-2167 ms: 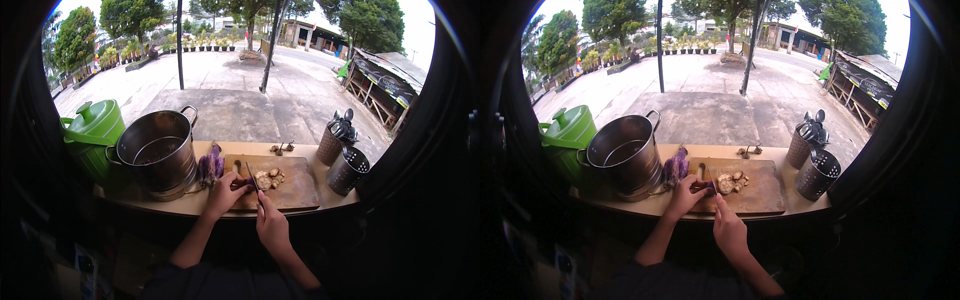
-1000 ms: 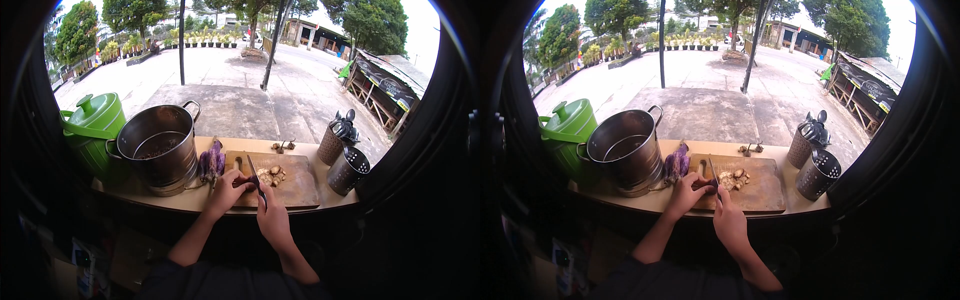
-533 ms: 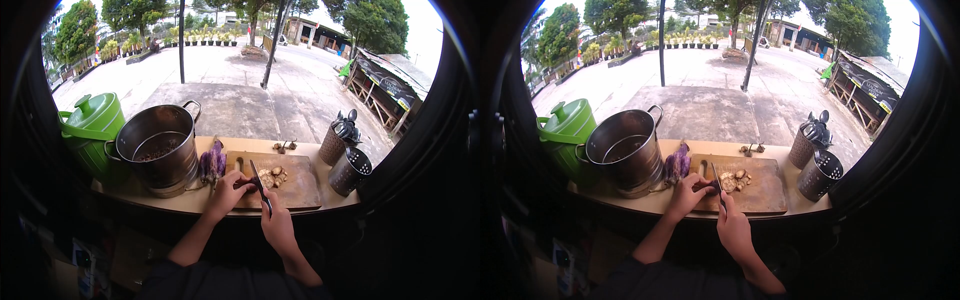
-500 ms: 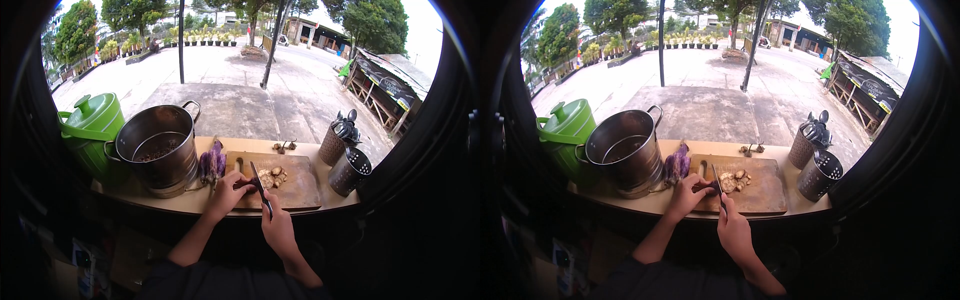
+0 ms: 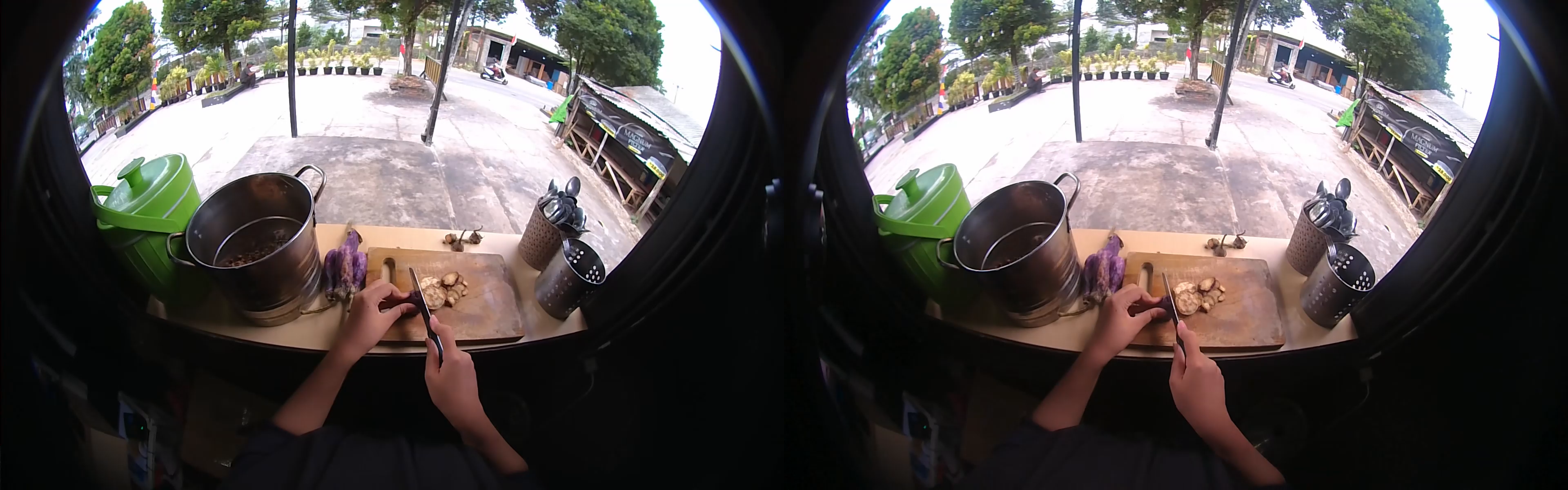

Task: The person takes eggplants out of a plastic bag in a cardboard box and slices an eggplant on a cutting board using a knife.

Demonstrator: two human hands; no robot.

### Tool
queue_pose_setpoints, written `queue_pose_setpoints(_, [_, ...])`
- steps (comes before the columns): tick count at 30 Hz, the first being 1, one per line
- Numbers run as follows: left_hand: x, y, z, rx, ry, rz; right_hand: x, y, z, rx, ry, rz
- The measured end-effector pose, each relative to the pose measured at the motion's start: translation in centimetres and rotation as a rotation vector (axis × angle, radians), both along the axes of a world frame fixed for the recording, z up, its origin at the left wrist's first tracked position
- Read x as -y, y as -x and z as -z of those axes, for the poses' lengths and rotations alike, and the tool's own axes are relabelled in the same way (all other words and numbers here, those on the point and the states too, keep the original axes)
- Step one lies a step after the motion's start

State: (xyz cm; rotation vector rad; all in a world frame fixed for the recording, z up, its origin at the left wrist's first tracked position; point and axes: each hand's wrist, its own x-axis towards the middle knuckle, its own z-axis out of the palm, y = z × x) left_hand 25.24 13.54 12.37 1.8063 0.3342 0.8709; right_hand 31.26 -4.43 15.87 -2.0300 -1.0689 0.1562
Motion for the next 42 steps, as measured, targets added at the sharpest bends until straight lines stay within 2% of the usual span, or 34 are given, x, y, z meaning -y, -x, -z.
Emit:
queue_pose_setpoints(9, [-0.5, -0.1, 0.7, 0.025, 0.011, 0.018, -2.2, -1.6, 0.6, 0.067, -0.167, -0.058])
queue_pose_setpoints(13, [-0.3, -0.1, 0.5, 0.017, 0.041, 0.013, 0.6, 0.1, -0.3, -0.053, -0.023, -0.01])
queue_pose_setpoints(15, [-0.2, -0.1, 0.4, 0.027, -0.028, 0.001, 0.9, 0.0, -0.4, -0.109, 0.02, 0.005])
queue_pose_setpoints(24, [0.1, 0.2, -0.2, -0.002, 0.013, 0.003, -1.6, -1.5, 0.9, 0.062, -0.177, -0.065])
queue_pose_setpoints(26, [0.0, 0.0, 0.1, 0.016, 0.023, 0.011, -0.1, -0.5, 0.7, -0.055, -0.076, -0.036])
queue_pose_setpoints(29, [0.0, 0.0, 0.0, 0.029, 0.019, 0.022, 1.0, 0.3, 0.2, -0.092, 0.013, -0.009])
queue_pose_setpoints(35, [-0.2, 0.0, 0.4, 0.022, 0.007, 0.035, -2.0, -1.2, 1.4, 0.056, -0.101, -0.044])
queue_pose_setpoints(42, [0.4, -0.1, -0.3, 0.039, -0.043, -0.005, 0.9, 0.7, 0.0, -0.133, 0.053, 0.004])
